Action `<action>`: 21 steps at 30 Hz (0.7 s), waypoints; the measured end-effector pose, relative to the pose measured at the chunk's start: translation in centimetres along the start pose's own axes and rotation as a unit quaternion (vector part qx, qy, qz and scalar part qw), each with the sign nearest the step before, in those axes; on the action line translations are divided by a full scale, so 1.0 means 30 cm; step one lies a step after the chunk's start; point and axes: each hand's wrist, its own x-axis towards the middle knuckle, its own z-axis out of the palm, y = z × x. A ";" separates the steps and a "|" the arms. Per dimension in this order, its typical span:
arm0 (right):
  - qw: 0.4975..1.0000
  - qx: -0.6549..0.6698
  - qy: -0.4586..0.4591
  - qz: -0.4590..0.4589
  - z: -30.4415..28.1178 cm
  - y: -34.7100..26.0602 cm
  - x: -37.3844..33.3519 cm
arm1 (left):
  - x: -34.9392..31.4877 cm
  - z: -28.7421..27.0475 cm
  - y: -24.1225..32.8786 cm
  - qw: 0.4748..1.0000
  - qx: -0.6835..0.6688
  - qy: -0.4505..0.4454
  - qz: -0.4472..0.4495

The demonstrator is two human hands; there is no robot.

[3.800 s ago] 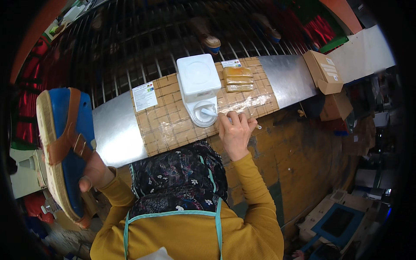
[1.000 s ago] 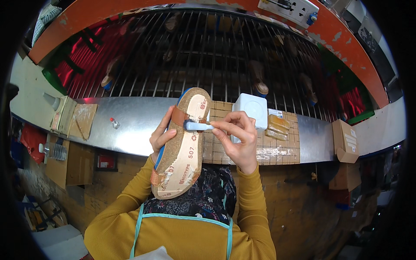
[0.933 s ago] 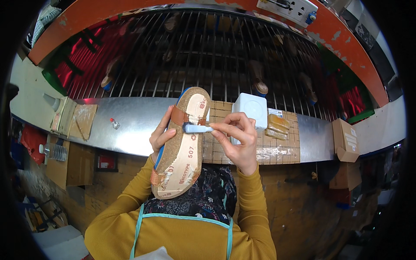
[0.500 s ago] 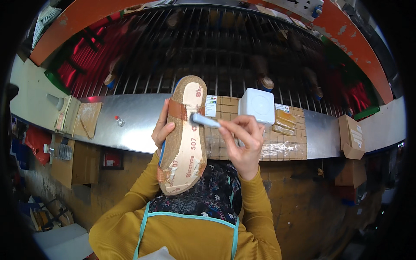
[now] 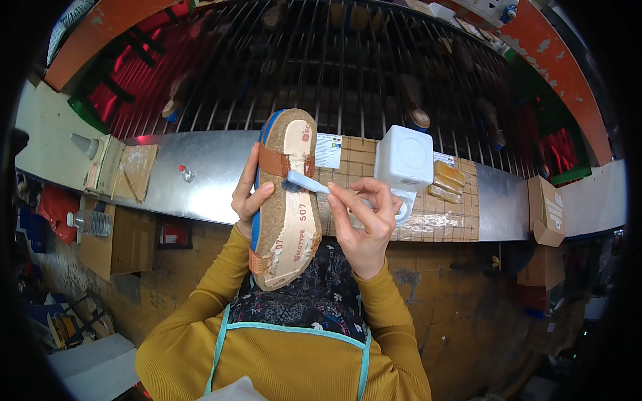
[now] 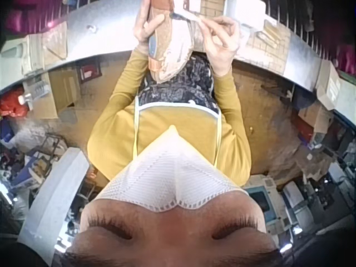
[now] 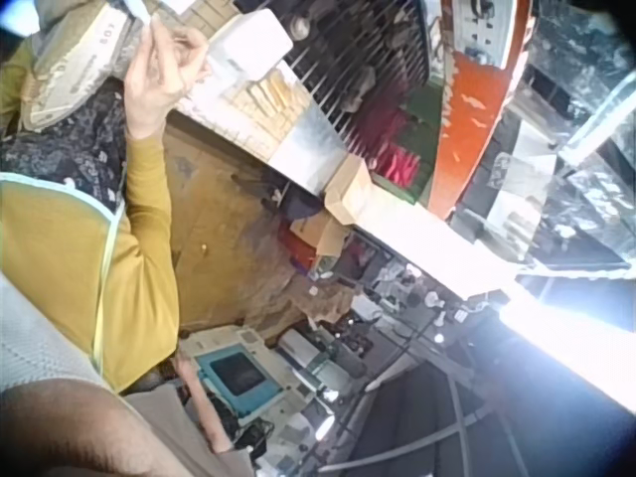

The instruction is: The person applies glue to the sole of a sandal using a small brush. They repeatedly dip the brush into a white container and spread the adhesive along the edges and surface of the shoe sole.

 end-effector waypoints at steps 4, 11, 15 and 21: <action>0.994 -0.086 0.025 -0.069 0.006 -0.011 0.014 | -0.012 0.000 -0.010 1.000 -0.004 -0.001 -0.003; 0.989 -0.068 0.050 -0.118 0.017 0.009 0.025 | 0.005 -0.018 -0.022 1.000 0.000 -0.011 0.011; 0.998 0.023 -0.024 -0.044 0.000 0.026 0.024 | 0.018 -0.016 -0.032 1.000 0.002 -0.003 0.024; 0.997 0.060 -0.048 -0.009 -0.011 0.027 0.006 | 0.031 -0.011 -0.041 1.000 0.009 -0.004 0.024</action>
